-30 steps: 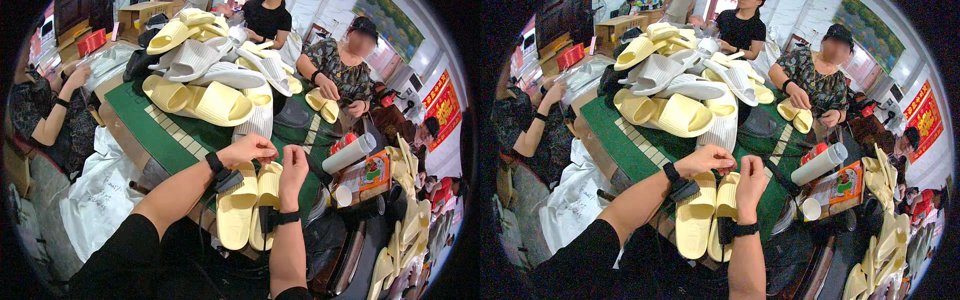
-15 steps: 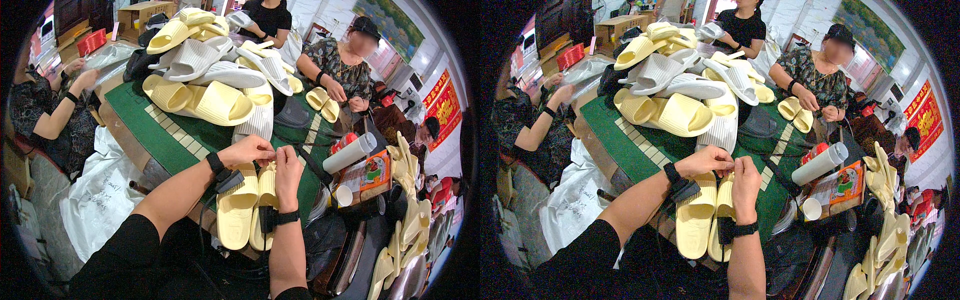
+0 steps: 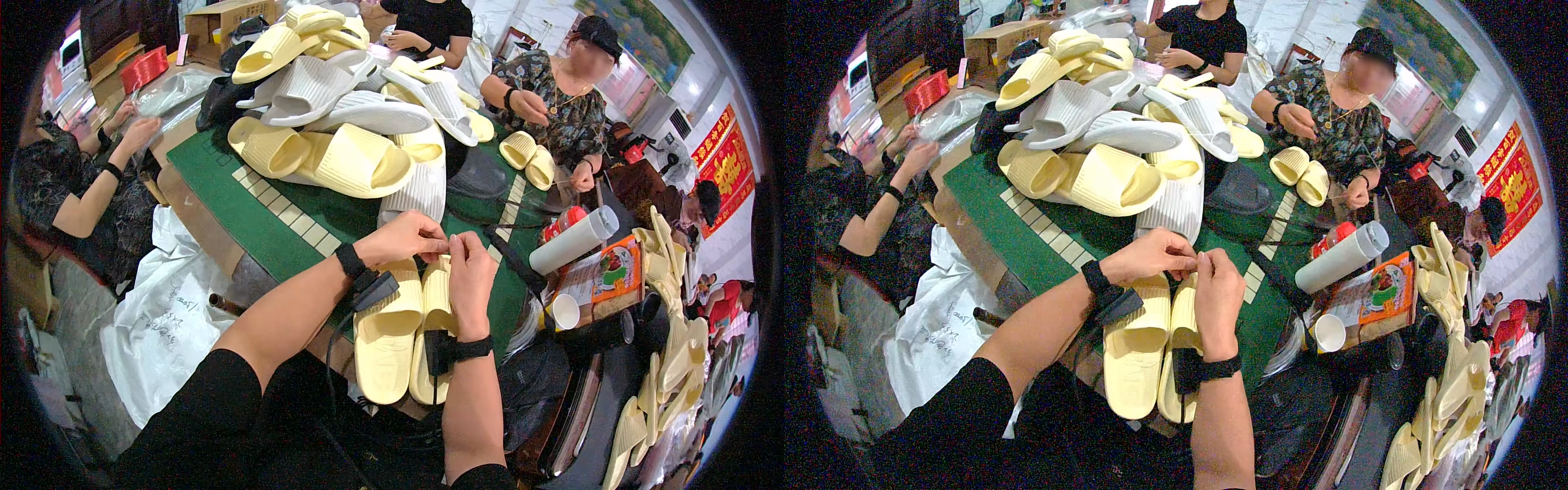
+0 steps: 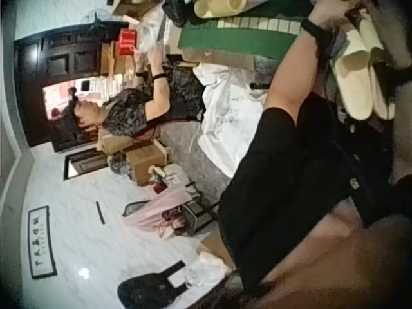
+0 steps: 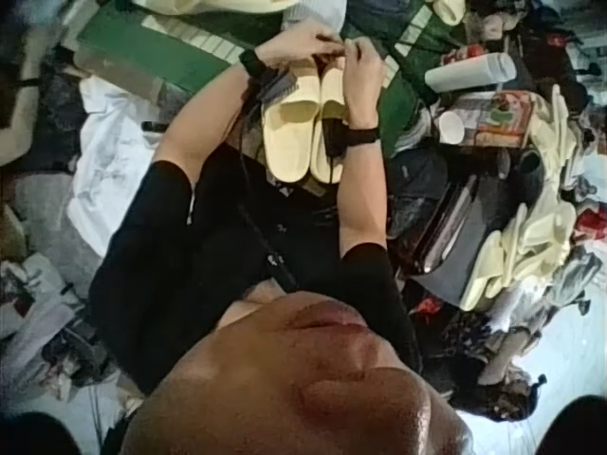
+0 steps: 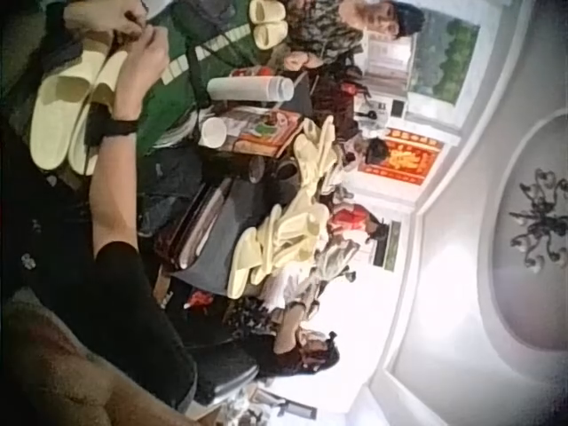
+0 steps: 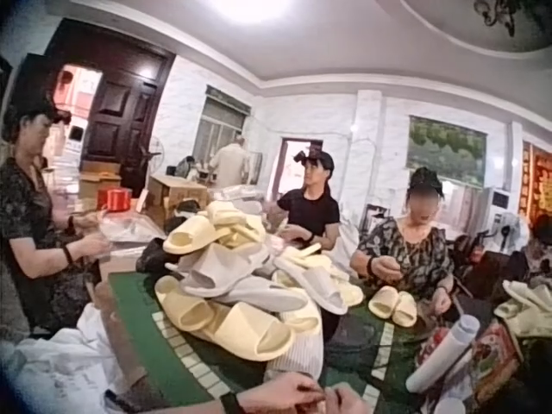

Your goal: Attaching plastic tags to sandals/slides in a workshop setting.

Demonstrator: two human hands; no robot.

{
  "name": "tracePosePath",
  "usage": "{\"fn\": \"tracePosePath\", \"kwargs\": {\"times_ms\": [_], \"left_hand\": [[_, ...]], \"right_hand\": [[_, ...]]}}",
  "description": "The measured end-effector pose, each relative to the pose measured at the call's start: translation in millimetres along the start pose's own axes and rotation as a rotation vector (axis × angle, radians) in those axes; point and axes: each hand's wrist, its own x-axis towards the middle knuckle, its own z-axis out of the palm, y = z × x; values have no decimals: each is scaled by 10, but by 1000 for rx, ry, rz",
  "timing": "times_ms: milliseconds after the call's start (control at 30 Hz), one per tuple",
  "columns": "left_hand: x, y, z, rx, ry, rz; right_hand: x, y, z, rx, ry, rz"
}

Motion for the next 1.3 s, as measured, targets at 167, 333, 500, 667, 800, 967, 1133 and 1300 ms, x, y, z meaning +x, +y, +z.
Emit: {"fn": "tracePosePath", "kwargs": {"times_ms": [167, 333, 500, 667, 800, 967, 1133, 1300], "left_hand": [[-26, -33, 7, -93, 50, 14], [-63, -13, 5, -93, 67, 15], [-47, 15, 8, -123, 63, 31], [-44, 10, 5, -79, 63, 34], [-45, 15, 18, -105, 47, 45], [-40, 35, 23, -91, 28, 35], [-66, 40, 11, -85, 46, 55], [-36, 53, 2, -102, 65, 47]], "right_hand": [[-29, -28, -19, 7, 21, 48], [-34, -41, -11, 35, 32, 96], [-32, 21, 23, 25, -30, 91], [-20, 66, 58, 74, -4, 100], [-4, 5, -9, 53, 34, 105], [-10, 31, 1, 90, 29, 100], [-6, 7, 15, 199, 58, 109], [20, 63, 40, 344, 147, 74]]}}
